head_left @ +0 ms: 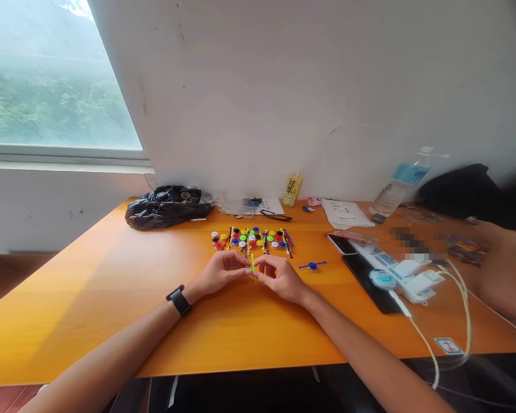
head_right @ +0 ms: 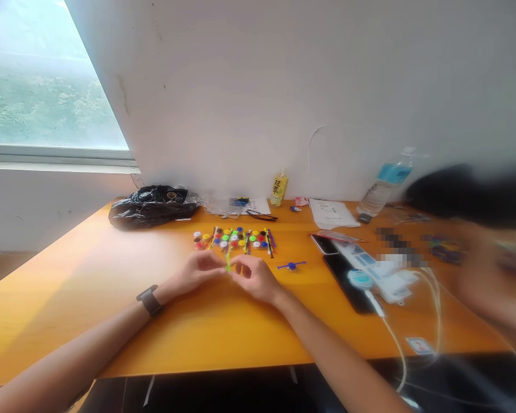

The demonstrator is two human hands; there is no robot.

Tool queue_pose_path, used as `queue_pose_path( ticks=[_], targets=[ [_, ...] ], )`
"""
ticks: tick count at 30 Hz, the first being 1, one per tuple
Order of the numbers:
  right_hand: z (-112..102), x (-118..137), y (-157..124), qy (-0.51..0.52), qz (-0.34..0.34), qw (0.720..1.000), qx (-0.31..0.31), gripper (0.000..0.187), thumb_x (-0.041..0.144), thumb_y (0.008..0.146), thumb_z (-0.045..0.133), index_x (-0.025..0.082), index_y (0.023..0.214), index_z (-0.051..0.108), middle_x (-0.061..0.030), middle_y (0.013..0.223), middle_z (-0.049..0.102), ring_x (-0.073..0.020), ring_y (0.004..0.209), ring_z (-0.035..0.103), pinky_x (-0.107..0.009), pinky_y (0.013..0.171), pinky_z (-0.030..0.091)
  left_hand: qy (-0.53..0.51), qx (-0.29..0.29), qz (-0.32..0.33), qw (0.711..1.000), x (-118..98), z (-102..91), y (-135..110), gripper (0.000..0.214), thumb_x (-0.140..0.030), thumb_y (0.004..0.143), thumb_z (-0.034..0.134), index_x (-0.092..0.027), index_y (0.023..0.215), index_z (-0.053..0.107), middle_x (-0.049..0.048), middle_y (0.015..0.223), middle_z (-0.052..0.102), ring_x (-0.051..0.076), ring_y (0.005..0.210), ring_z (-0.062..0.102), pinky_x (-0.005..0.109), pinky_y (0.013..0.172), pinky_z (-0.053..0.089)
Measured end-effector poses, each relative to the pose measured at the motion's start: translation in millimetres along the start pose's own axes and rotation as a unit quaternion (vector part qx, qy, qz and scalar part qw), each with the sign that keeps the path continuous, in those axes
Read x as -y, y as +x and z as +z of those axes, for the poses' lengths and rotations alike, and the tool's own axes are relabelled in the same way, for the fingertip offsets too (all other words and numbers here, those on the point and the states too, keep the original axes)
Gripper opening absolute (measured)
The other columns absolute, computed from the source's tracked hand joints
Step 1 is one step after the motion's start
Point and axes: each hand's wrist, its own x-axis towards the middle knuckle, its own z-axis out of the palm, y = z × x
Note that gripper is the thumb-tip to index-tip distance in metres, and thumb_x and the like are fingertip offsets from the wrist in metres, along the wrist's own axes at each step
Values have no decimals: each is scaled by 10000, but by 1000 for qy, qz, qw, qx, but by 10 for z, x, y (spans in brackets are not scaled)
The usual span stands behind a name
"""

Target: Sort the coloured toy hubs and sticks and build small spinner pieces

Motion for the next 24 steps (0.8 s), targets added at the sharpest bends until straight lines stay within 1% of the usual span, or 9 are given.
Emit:
queue_pose_path(
  ticks=[2,4,8,10,13,16,19,21,24],
  targets=[
    [-8,28,-2,2,-1,1000,5,185,399,957,708,231,1030,733,-3,884,691,-123,661,536,-258,623,442,7,6,9,1000,-5,11,-2,301,-404,839,871,-133,856,739,90,898,800,196,809,751,285,743,602],
    [-20,52,-5,-2,2,1000,5,182,397,963,700,231,1026,739,-7,906,720,-123,659,558,-259,627,453,21,16,14,1000,-26,20,-4,299,-408,851,858,-135,861,736,89,900,800,198,814,752,287,750,604],
    [-87,69,2,-18,7,1000,9,167,378,971,681,236,1026,750,-4,879,735,-126,634,558,-265,605,444,74,32,29,996,-74,18,-18,275,-417,913,791,-154,990,769,94,1001,798,212,902,749,312,839,603],
    [-165,73,16,-27,4,1000,-10,169,375,978,663,232,1021,741,-11,874,730,-135,636,557,-272,609,448,123,11,44,991,-66,-8,-20,256,-409,951,742,-177,1055,771,85,1026,790,214,925,735,321,858,591],
    [-351,84,44,-74,-8,993,-87,178,377,983,633,224,1016,717,-33,887,720,-150,630,547,-289,618,451,231,-60,82,968,1,-101,6,181,-363,981,683,-216,1061,753,70,1029,772,226,934,697,359,887,560],
    [-588,85,65,-187,-9,967,-172,160,332,988,588,216,1025,692,-59,928,715,-171,680,566,-306,678,452,336,-139,113,925,98,-264,61,129,-308,992,628,-232,1038,721,75,1021,747,263,1002,655,415,955,516],
    [-818,37,63,-307,11,928,-208,153,242,987,535,208,1052,669,-85,1016,722,-210,863,641,-310,756,436,387,-217,99,891,203,-466,116,165,-247,960,615,-226,1111,677,85,1104,728,289,1096,619,438,998,494],
    [-946,-30,44,-373,46,905,-198,144,193,965,534,212,1037,657,-80,1029,724,-221,916,653,-311,733,404,401,-249,69,879,287,-594,144,274,-216,903,640,-216,1176,650,99,1190,709,309,1151,598,455,1013,493],
    [-1091,-162,-7,-438,131,879,-139,117,150,914,571,224,967,644,-52,983,723,-211,857,639,-315,653,333,403,-238,28,883,425,-736,177,373,-243,896,629,-194,1266,625,133,1291,680,335,1215,590,486,1049,488]
  ],
)
